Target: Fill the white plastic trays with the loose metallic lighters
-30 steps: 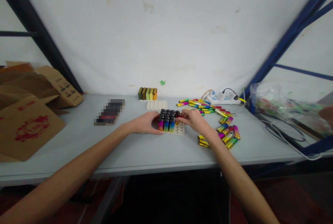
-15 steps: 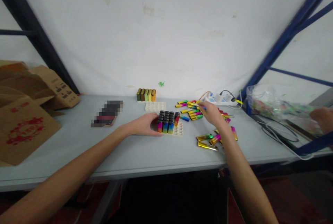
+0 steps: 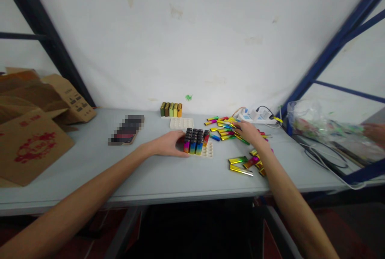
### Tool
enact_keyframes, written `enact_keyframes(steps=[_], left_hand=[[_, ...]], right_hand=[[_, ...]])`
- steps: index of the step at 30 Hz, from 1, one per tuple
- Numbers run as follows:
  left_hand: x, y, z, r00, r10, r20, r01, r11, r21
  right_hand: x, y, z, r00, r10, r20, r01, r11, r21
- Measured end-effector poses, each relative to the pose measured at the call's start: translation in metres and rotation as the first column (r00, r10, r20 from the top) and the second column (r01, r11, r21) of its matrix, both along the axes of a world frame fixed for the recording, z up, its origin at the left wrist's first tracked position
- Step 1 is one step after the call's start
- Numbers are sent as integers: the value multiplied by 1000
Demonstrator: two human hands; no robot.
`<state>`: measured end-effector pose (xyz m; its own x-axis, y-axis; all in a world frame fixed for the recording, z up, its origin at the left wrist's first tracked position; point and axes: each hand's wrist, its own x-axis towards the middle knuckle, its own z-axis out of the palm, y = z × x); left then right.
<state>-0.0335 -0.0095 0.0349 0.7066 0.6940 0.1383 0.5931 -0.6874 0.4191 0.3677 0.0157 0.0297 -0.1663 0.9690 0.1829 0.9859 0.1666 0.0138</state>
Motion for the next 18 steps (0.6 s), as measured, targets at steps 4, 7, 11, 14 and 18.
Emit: enact_keyframes(steps=[4, 7, 11, 14, 18], left_hand=[[0, 1, 0, 1000, -3, 2, 3, 1000, 0], [0, 1, 0, 1000, -4, -13, 4, 1000, -1], [0, 0, 0, 1000, -1, -24, 1, 1000, 6], [-1, 1, 0, 1000, -1, -10, 1, 1000, 3], [-1, 2, -2, 1000, 3, 6, -3, 1000, -17]], right_hand=[[-3, -16, 11, 972, 56, -227, -27, 991, 132], [-10, -31, 18, 914, 146, -377, -58, 970, 235], [-24, -41, 20, 800, 201, -566, -43, 959, 281], [-35, -41, 19, 665, 188, -723, -29, 974, 227], [-57, -44, 22, 550, 276, -788, -127, 960, 248]])
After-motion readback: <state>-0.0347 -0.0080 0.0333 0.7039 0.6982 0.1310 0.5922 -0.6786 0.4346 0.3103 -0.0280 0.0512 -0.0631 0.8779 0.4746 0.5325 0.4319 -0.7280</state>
